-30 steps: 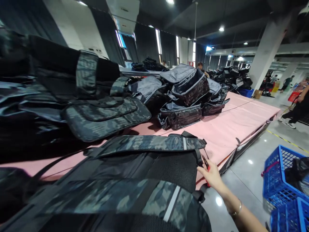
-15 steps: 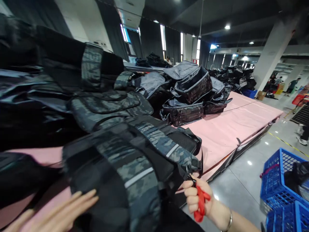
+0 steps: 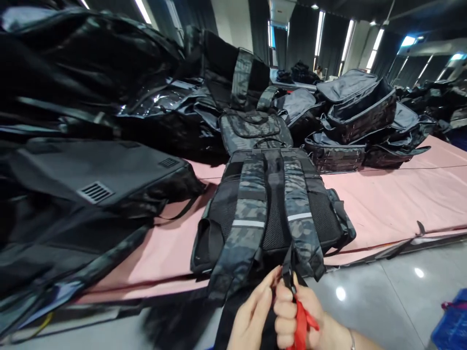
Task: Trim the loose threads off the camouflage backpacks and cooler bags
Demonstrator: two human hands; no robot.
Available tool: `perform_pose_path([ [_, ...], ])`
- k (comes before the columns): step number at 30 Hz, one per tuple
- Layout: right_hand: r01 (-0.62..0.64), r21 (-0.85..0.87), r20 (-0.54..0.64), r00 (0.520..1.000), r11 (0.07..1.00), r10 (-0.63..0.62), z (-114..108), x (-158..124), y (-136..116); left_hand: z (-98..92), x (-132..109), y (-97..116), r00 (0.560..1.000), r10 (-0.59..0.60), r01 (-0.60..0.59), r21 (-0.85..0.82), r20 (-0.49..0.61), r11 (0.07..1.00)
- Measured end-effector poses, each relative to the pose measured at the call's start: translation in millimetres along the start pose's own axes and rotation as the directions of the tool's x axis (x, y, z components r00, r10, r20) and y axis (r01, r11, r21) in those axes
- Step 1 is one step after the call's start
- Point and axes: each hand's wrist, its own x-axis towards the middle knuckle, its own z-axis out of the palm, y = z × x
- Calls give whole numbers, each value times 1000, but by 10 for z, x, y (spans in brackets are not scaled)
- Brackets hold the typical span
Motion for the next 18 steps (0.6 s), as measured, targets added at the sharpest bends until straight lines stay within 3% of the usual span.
perform_pose_path([
  [4, 14, -115, -187, 982, 993, -35, -3, -34, 9, 175, 197, 92, 992, -102, 114, -165, 80, 980],
  [8, 38, -425, -386, 896, 904, -219, 49, -136, 35, 231, 255, 50, 988, -153, 142, -295, -15, 945],
  [10, -7, -702, -417, 815, 712, -403, 115, -272, 25, 234, 236, 33, 988, -130, 95, -327, -86, 940],
  [12, -96, -908, -340, 738, 409, -583, 183, -442, -12, 210, 213, 34, 988, -112, 73, -313, -109, 947],
  [14, -174, -974, -228, 690, 148, -687, 229, -587, -75, 178, 192, 44, 989, -113, 82, -289, -94, 954],
  [18, -196, -944, 81, 643, -265, -762, 225, -646, -229, 181, 148, 58, 990, -85, 51, -273, -116, 961],
])
